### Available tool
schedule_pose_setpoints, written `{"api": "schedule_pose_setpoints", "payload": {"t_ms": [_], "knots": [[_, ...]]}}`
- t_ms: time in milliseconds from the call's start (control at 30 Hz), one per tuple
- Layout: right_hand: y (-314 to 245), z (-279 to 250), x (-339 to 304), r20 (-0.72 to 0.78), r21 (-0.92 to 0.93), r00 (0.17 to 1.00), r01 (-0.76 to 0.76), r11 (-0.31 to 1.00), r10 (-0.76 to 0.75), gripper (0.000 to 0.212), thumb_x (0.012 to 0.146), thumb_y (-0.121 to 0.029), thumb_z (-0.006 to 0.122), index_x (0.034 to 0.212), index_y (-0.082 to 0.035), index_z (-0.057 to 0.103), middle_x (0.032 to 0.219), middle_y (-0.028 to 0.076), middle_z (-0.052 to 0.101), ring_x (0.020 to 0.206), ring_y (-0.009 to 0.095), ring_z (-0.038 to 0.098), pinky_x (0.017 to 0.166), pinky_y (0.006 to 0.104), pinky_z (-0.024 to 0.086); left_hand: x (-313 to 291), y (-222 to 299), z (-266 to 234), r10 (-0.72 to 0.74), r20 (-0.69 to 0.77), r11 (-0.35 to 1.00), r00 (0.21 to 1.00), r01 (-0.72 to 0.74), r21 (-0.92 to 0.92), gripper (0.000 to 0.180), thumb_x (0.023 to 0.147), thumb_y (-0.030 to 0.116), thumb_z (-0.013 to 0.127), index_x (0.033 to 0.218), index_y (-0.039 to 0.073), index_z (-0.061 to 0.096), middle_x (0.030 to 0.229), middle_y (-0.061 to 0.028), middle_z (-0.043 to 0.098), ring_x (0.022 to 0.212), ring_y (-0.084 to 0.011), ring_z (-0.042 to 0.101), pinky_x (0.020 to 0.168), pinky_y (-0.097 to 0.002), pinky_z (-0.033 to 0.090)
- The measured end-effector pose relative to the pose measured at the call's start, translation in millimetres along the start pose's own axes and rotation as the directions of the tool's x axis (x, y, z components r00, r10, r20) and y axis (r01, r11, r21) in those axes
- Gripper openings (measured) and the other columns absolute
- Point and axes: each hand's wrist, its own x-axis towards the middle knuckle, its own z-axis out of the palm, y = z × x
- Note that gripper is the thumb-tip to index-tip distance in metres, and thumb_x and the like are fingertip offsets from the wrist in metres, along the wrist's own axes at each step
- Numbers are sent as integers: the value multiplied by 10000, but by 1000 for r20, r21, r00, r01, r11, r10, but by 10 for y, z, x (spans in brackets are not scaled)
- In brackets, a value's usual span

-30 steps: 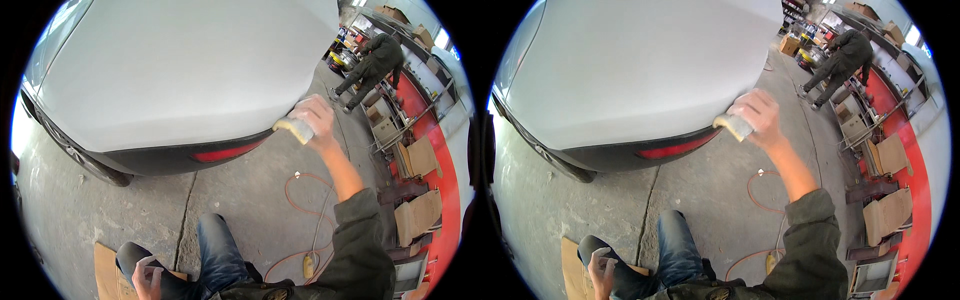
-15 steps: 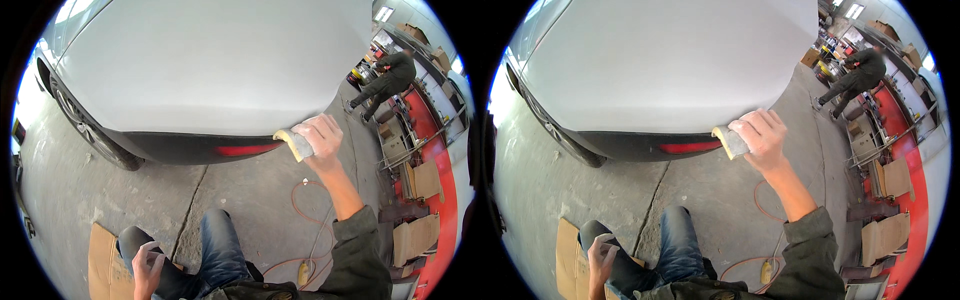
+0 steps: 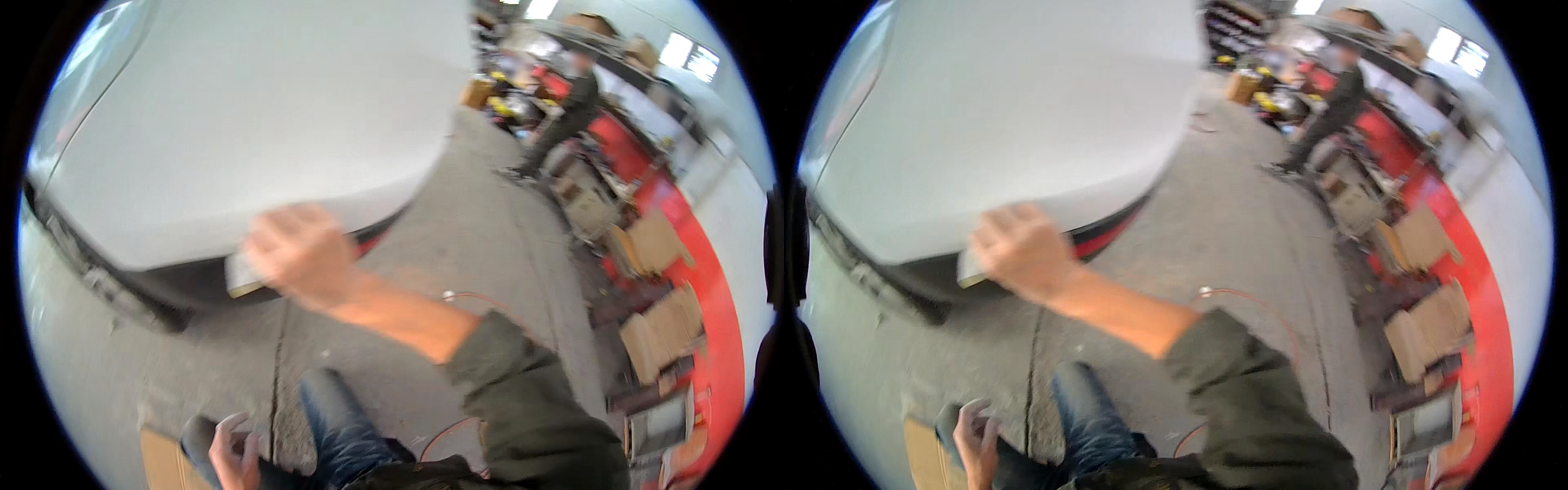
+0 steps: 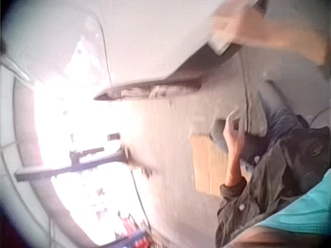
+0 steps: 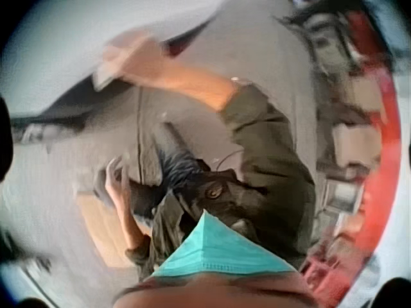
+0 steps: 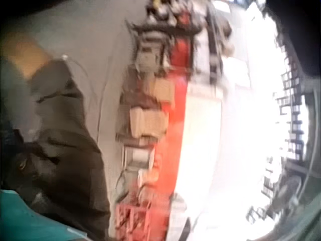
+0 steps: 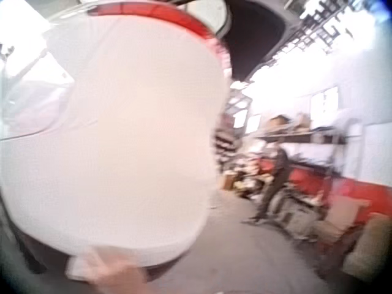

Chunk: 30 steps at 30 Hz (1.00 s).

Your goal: The person sands the rear bumper and tail light area of a white car using a sanding block. They work methodically across the surface, then walk to a tool cart to retrieve a different sanding block before returning to the vehicle.

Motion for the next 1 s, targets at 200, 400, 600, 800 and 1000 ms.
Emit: {"api": "schedule_pose_setpoints", "payload": {"t_ms": [200, 400, 600, 800, 1000], "knots": [[514, -245, -441, -67, -87, 997, -28, 996, 22, 154, 714, -95, 702, 704, -109, 549, 735, 23, 534, 684, 157, 583, 556, 301, 472, -14, -253, -260, -59, 86, 997, 995, 54, 59, 313, 962, 81, 700, 1269, 35, 664, 1008, -87, 719, 881, -151, 656, 786, -296, 532], [685, -603, -592, 106, -188, 993, -36, 981, 56, 176, 677, -30, 705, 718, -124, 562, 727, 2, 524, 658, 152, 567, 527, 295, 444, -147, -929, -652, 26, -59, 999, 998, -23, 34, 282, 958, 173, 718, 1193, 19, 702, 1145, -120, 718, 1023, -227, 660, 898, -355, 528], [654, -500, -539, 82, -155, 995, -45, 987, 58, 234, 625, -20, 743, 757, -123, 579, 756, -4, 554, 690, 171, 592, 558, 312, 465, 5, -471, -338, 65, -1, 996, 998, -65, 62, 291, 963, 167, 718, 1206, 10, 689, 1082, -144, 730, 962, -225, 665, 836, -361, 536], [593, -491, -525, 87, -118, 994, -54, 991, 64, 307, 567, -55, 800, 815, -131, 634, 794, -7, 596, 733, 180, 624, 598, 324, 495, 107, -674, -59, 70, 25, 987, 997, -66, -143, 252, 981, 129, 689, 1211, 26, 691, 1036, -126, 737, 877, -187, 674, 802, -329, 547], [441, -406, -425, 76, -121, 995, -54, 991, 63, 244, 612, -71, 776, 802, -121, 631, 794, 1, 600, 742, 177, 631, 626, 320, 508, 70, -733, -81, 47, 8, 992, 999, -45, -114, 250, 979, 133, 690, 1210, 37, 695, 995, -119, 733, 866, -178, 666, 788, -329, 537]]}}
